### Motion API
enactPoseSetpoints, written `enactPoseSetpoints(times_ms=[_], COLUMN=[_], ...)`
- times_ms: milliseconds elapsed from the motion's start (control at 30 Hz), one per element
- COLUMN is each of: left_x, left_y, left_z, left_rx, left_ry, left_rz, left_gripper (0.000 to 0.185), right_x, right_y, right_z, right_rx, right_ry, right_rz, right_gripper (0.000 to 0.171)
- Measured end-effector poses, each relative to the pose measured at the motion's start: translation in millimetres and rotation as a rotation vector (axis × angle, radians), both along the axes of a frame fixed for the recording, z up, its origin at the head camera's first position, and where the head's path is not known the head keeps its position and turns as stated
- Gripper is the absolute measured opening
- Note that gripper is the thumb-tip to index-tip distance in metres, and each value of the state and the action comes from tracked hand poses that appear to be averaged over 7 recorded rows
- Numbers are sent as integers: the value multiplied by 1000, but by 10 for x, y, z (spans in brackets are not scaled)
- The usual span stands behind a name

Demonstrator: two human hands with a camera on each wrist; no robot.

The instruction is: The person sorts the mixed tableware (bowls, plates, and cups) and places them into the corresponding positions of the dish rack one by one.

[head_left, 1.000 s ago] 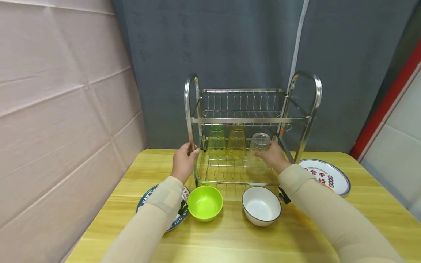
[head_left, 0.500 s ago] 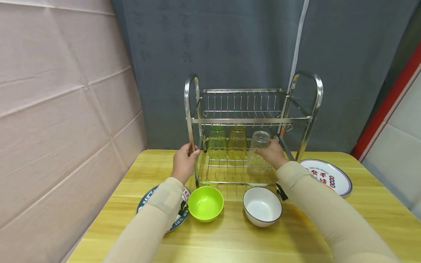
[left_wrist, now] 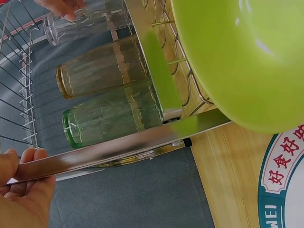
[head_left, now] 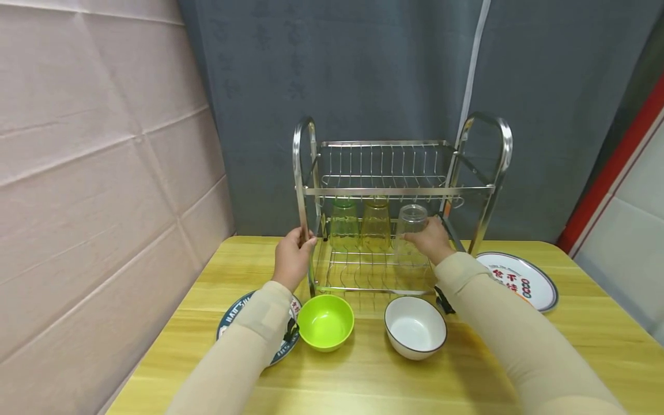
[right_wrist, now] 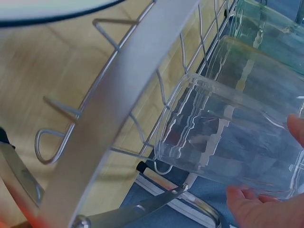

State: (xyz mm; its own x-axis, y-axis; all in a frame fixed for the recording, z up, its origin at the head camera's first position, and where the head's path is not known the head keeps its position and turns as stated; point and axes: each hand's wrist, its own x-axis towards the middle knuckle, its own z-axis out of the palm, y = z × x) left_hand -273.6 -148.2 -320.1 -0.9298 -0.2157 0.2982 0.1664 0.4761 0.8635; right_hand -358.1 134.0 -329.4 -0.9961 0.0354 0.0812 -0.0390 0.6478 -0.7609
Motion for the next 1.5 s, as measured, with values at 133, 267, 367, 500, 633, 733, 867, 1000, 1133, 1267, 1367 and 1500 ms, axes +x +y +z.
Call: enactPoseSetpoints(times_ms=[133,267,367,500,633,733,867,1000,1133,1267,1367,1500], left_x=[7,6,1,-3,-9,-12,-13,-16,-15,-16,-13,-4], left_y=[2,7,9,5,-3,-4,1,8,6,-8,-8,9], left_z=[-9,-19,-22,-18,-17,-19,-25,-42,-48,-49,-50,-57], left_rx=[-9,-7,-5,-9,-9,-10,-9,-6,-10,-17,-17,-14], left_ry=[-5,-4,4,7,5,4,3,1,2,15,16,5], left_rz=[0,-5,0,5,2,5,10,10,14,20,20,9], left_gripper=[22,23,20,21,24,23,19,16,16,16,16,15], right_x=[-26,-35,-40,-55,-90,-113,-126,-134,-141,-156,-169,-184], right_y=[30,51,48,29,16,13,16,24,19,0,-10,-12], right_z=[-13,-16,-8,6,8,8,14,26,28,31,40,39], right_rx=[-22,-31,-23,-24,-21,-18,-3,34,85,151,176,178], right_ry=[-27,-44,-44,-51,-65,-72,-75,-68,-67,-70,-79,-84], right_rz=[-12,-24,-28,-39,-42,-39,-33,-21,-15,-14,-22,-35], right_gripper=[83,86,84,83,84,84,82,81,82,81,80,79])
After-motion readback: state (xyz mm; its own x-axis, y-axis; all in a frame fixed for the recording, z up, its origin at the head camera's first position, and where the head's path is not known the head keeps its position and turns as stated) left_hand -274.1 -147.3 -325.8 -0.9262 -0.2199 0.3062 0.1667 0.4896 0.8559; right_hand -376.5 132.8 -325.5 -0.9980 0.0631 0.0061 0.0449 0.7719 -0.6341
